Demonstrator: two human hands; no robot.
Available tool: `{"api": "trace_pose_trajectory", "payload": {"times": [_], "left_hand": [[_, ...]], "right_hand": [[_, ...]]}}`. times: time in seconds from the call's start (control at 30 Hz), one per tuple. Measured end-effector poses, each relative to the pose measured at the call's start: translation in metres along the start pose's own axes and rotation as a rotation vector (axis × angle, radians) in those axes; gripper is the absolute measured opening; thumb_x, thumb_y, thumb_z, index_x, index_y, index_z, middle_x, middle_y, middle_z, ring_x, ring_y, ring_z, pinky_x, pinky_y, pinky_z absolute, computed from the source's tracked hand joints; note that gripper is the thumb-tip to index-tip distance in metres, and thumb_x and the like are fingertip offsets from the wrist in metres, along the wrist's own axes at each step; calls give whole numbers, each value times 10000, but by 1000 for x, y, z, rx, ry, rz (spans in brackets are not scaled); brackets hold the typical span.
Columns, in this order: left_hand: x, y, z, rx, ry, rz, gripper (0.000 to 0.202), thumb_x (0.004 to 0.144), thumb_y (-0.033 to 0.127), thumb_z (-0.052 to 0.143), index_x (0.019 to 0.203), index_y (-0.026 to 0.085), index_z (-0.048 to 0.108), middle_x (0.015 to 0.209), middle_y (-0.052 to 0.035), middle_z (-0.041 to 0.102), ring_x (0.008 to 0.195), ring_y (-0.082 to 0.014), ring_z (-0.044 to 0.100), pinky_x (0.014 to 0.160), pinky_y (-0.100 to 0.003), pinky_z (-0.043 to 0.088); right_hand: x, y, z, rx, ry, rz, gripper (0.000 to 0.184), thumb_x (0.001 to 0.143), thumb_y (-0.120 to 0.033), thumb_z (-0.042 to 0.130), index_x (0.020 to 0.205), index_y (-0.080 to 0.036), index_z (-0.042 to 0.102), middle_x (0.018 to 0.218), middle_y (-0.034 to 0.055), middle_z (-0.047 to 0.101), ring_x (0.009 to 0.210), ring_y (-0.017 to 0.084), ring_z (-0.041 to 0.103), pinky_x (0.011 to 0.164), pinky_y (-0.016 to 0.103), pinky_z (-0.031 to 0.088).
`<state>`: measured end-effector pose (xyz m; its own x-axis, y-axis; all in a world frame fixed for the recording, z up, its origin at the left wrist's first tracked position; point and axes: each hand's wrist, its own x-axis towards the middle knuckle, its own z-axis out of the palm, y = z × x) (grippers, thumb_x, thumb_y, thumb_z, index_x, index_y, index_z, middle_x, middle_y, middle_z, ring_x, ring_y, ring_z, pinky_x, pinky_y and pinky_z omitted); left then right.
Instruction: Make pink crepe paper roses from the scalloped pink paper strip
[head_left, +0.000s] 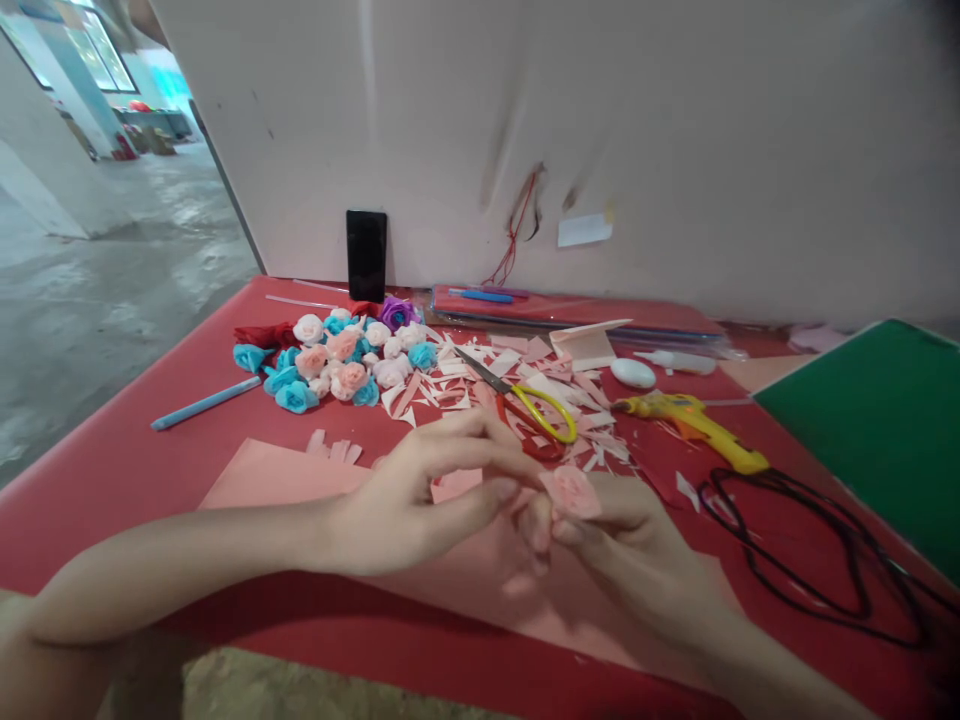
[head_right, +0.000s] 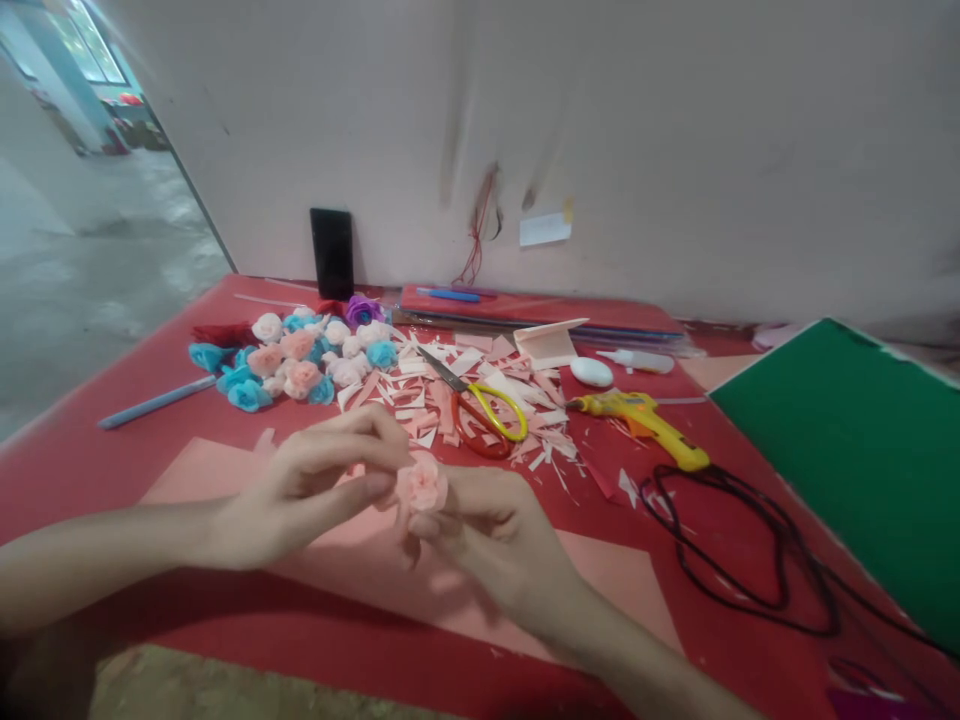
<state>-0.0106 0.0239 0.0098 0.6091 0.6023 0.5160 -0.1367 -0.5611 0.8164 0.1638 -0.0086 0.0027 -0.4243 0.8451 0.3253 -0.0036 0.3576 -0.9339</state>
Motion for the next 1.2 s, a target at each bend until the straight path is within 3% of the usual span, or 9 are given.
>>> {"api": "trace_pose_trajectory", "payload": {"times": [0.13, 0.3, 0.5, 0.63, 0.8, 1.03, 1.2], "left_hand": [[-1, -4, 2, -244, 12, -150, 107, 783, 94, 593, 832, 107, 686, 779, -27, 547, 758, -101, 502, 726, -248, 424], [0, -9, 2, -467, 32, -336, 177, 710, 54, 656, 808, 173, 742, 737, 5, 542, 719, -74, 507, 713, -227, 423], [1, -11, 5, -659, 5, -460, 209, 715, 56, 655, 768, 233, 752, 719, 18, 525, 574, -33, 518, 506, -151, 442], [-3, -14, 7, -692, -19, -455, 152, 728, 130, 687, 776, 259, 751, 745, 20, 523, 544, -22, 550, 476, -128, 450], [-8, -22, 7, -713, -86, -432, 91, 722, 245, 714, 790, 295, 747, 762, 5, 529, 575, -44, 554, 454, -144, 456], [-12, -29, 11, -664, -56, -388, 113, 680, 246, 744, 792, 260, 750, 762, -11, 560, 586, -52, 526, 480, -161, 486], [-10, -26, 13, -626, -11, -295, 156, 685, 167, 724, 790, 281, 748, 721, 5, 546, 532, -44, 493, 446, -167, 474]], "right_hand": [[-2, 8, 1, 146, -21, 93, 317, 815, -423, 587, 591, -207, 647, 551, -34, 549, 543, 78, 509, 537, 194, 406], [-9, 12, 7, 373, 25, 267, 314, 743, -477, 649, 569, -215, 653, 529, -36, 494, 557, 98, 474, 642, 256, 413], [-7, 16, 8, 701, -141, 395, 282, 698, -461, 702, 556, -220, 667, 456, -58, 426, 539, 96, 393, 678, 245, 389], [-4, 19, 10, 771, -167, 385, 251, 706, -430, 709, 569, -220, 687, 430, -72, 432, 478, 81, 369, 757, 255, 380], [-8, 20, 14, 812, -132, 444, 268, 654, -420, 753, 564, -187, 655, 480, -53, 463, 532, 71, 400, 607, 206, 359], [-8, 20, 21, 888, -143, 451, 306, 663, -418, 746, 566, -175, 587, 419, -87, 364, 412, 35, 289, 431, 192, 199], [-9, 23, 22, 802, -142, 391, 362, 681, -452, 718, 518, -182, 538, 416, -82, 367, 396, 49, 287, 427, 203, 248]]}}
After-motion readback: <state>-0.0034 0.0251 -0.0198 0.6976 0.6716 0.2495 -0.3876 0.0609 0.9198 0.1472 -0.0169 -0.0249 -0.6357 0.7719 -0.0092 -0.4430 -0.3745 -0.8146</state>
